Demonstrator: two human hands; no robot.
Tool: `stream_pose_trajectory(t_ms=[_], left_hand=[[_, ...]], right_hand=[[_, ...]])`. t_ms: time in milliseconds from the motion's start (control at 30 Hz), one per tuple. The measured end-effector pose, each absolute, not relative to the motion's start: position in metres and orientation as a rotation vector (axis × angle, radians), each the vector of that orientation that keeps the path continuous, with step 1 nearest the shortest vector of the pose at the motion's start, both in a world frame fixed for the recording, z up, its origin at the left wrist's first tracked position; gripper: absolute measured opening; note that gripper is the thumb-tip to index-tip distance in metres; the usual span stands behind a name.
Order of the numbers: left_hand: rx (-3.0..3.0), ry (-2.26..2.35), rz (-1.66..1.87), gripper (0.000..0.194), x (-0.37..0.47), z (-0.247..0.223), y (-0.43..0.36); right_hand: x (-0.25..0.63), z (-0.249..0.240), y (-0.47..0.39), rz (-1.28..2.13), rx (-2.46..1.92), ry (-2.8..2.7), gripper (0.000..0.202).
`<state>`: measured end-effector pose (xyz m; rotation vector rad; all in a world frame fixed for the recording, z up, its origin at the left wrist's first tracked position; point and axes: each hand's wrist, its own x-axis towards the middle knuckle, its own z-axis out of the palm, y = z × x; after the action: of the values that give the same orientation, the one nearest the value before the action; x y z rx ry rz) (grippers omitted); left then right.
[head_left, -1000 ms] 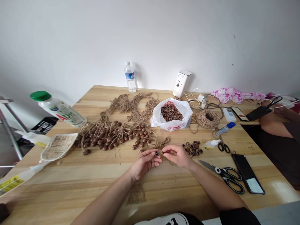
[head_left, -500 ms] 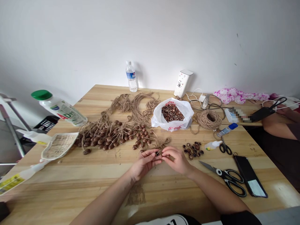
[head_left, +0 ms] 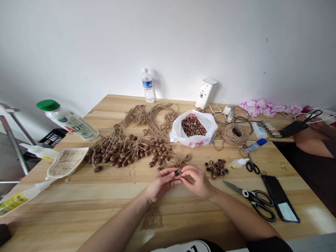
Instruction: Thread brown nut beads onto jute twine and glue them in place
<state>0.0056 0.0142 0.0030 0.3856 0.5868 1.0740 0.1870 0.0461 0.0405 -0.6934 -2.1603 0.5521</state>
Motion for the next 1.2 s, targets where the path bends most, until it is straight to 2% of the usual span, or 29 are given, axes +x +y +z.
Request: stream_pose_trajectory(t_ms=[300, 1200], left_hand=[[0.408, 0.619, 1.063, 0.022, 0.008, 0.003, 0.012], [0.592, 0.723, 1.113, 0.029, 0.016, 0.0, 0.008]], right_hand=[[0.185, 0.05, 0.04, 0.424, -0.589, -2.234, 0.024], [0.18, 0.044, 0.035, 0.566, -0.741, -2.222, 0.012]])
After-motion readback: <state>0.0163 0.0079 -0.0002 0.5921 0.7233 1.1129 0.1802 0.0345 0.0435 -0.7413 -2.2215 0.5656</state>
